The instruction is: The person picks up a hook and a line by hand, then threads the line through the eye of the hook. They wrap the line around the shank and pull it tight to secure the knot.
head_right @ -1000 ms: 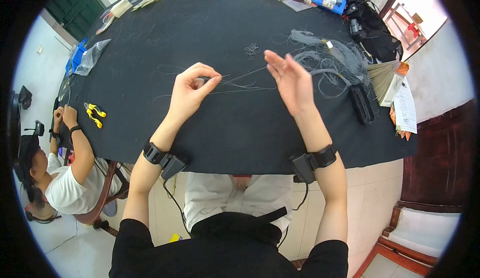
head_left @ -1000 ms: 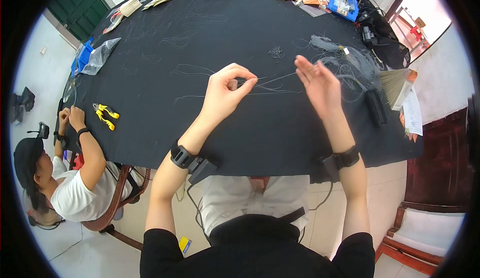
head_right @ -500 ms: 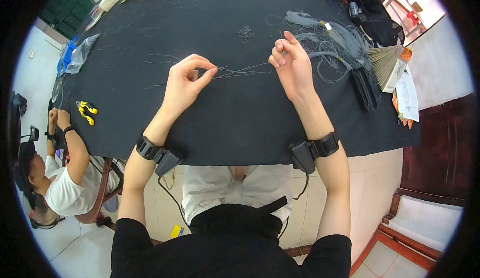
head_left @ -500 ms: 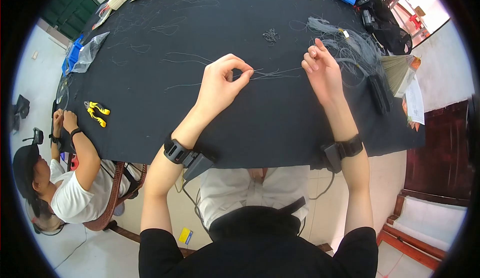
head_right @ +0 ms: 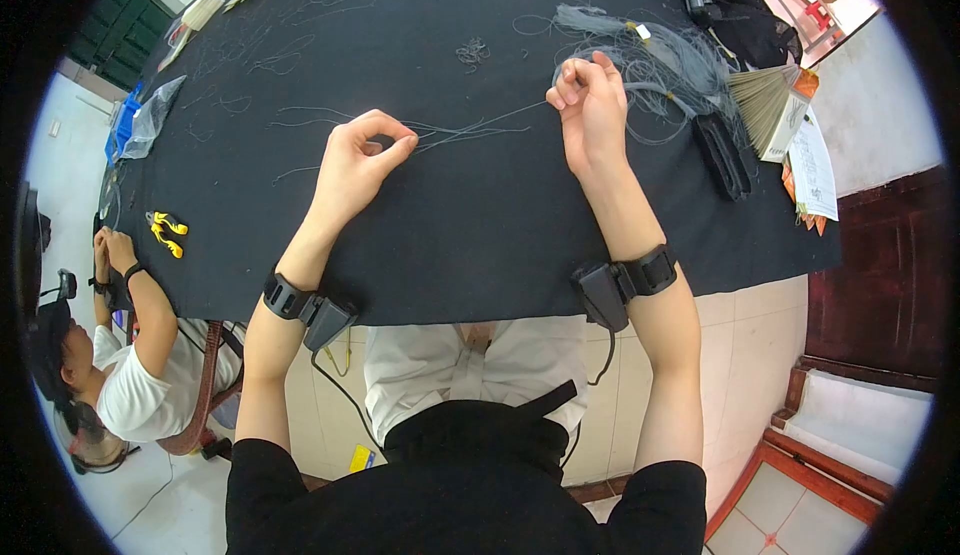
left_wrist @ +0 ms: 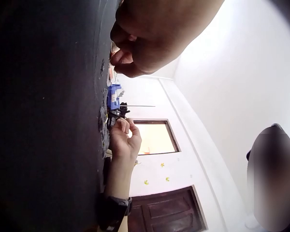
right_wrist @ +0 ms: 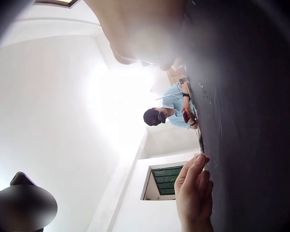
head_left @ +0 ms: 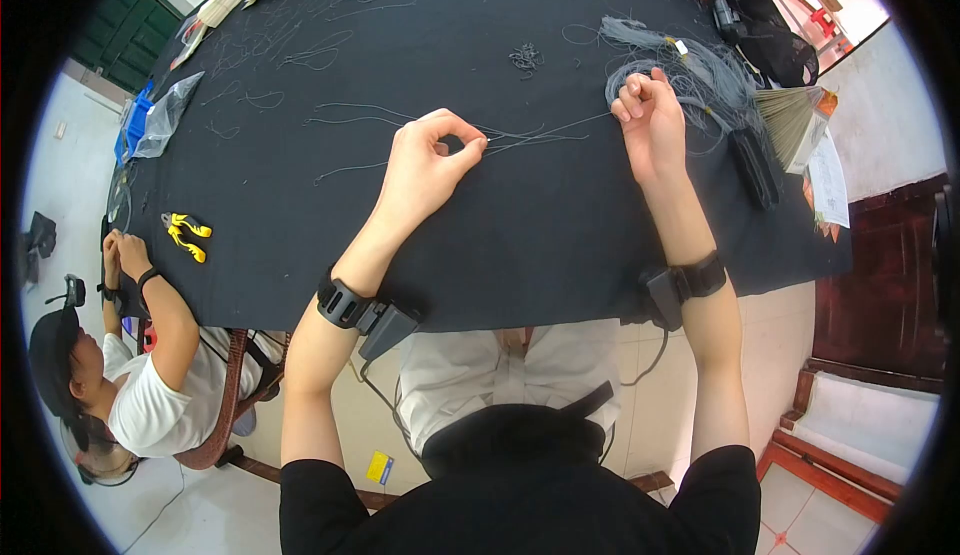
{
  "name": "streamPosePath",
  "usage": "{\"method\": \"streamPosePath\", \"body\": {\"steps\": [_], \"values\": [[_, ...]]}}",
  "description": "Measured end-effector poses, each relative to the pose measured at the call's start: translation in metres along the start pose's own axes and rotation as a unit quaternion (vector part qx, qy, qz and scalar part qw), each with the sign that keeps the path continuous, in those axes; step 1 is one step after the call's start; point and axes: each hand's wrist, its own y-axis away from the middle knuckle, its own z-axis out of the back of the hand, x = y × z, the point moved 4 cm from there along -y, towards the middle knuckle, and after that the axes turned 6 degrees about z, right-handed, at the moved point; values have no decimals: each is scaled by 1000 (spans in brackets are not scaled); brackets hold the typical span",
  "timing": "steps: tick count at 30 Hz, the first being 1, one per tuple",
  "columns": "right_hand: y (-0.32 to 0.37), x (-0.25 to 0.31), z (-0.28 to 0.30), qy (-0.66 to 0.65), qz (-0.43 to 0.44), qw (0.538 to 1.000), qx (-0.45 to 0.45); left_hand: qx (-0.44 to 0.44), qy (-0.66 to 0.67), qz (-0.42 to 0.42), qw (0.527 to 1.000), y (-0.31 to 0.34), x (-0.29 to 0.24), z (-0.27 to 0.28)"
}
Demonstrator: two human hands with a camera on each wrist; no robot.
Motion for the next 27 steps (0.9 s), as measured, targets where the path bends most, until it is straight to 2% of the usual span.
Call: {"method": "streamPosePath", "body": {"steps": [6, 9, 11, 15, 17, 22, 27], "values": [[0, -1, 1, 5, -3, 1000, 8, -8, -33, -9, 999, -2, 3, 1], [3, 3, -13, 14, -33, 996, 79, -17, -49, -61, 997, 0, -6, 3], [11, 3, -27, 51, -82, 981, 166, -6, -17, -106, 994, 2, -15, 3], [36, -5, -48, 117, -192, 918, 326, 8, -20, -254, 967, 9, -29, -3], [44, -9, -50, 168, -236, 879, 380, 28, -19, -249, 968, 13, -36, -4], [53, -15, -53, 202, -274, 849, 405, 29, -24, -315, 948, 17, -38, -7], [55, -17, -53, 210, -272, 840, 420, 39, -24, -318, 947, 19, -40, -7]]}}
